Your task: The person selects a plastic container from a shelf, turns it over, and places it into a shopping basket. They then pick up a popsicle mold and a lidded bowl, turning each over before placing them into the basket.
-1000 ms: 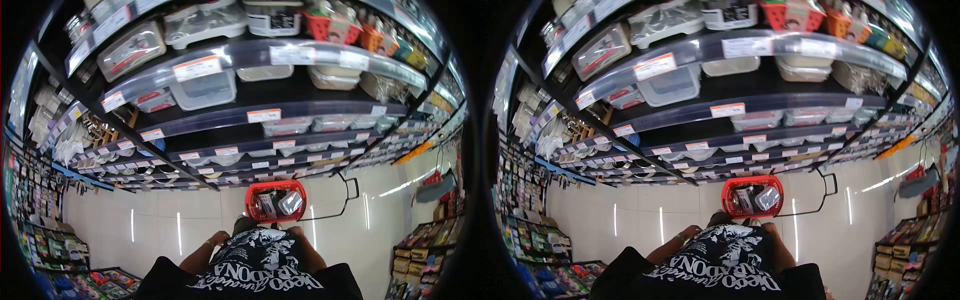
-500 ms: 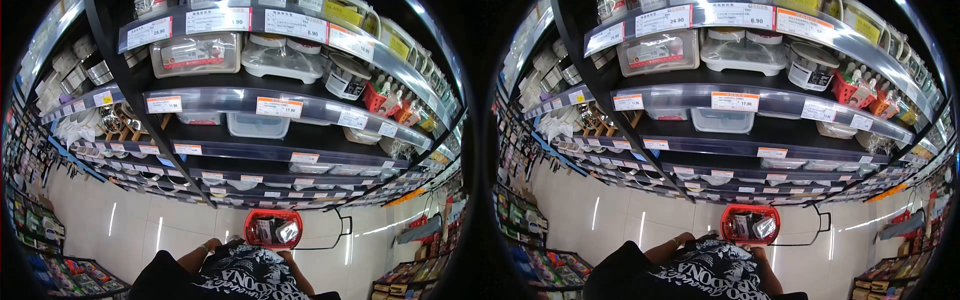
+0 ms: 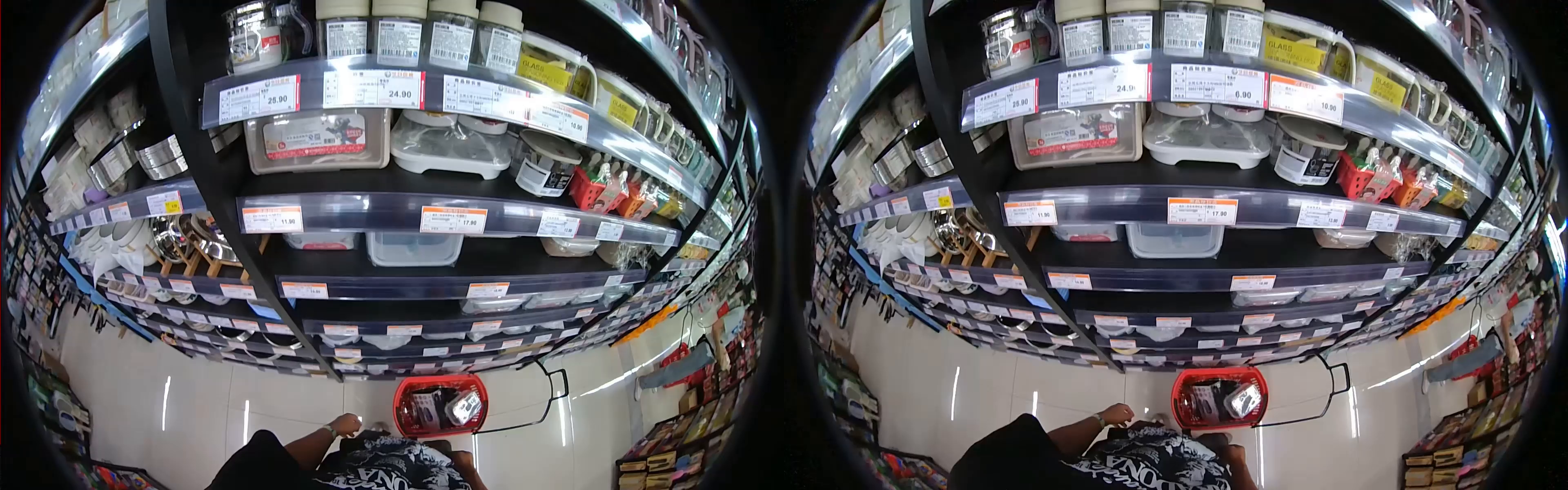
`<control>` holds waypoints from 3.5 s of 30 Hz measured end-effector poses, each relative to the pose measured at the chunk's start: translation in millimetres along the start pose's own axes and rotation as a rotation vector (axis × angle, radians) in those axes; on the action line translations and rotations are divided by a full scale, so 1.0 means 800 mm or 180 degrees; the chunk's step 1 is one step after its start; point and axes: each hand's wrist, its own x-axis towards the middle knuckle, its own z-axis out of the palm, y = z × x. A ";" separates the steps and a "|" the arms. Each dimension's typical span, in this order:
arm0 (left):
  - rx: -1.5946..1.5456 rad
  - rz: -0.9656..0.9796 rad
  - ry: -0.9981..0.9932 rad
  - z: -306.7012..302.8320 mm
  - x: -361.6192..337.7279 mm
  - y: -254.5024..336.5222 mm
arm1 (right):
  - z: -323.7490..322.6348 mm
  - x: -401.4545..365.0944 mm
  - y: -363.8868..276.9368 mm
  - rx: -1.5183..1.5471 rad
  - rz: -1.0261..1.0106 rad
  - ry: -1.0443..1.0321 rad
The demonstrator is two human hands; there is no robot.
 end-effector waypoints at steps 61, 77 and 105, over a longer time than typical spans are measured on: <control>0.0675 0.3666 0.5782 -0.385 -0.387 0.659 | -0.945 0.148 -0.516 0.0563 -0.2568 0.3804; -0.0132 0.3762 0.6002 -0.386 -0.386 0.654 | -0.919 0.104 -0.522 0.1069 -0.3109 0.3915; -0.1166 0.4769 0.5153 -0.383 -0.393 0.644 | -0.882 0.050 -0.464 -0.0148 -0.3344 0.4401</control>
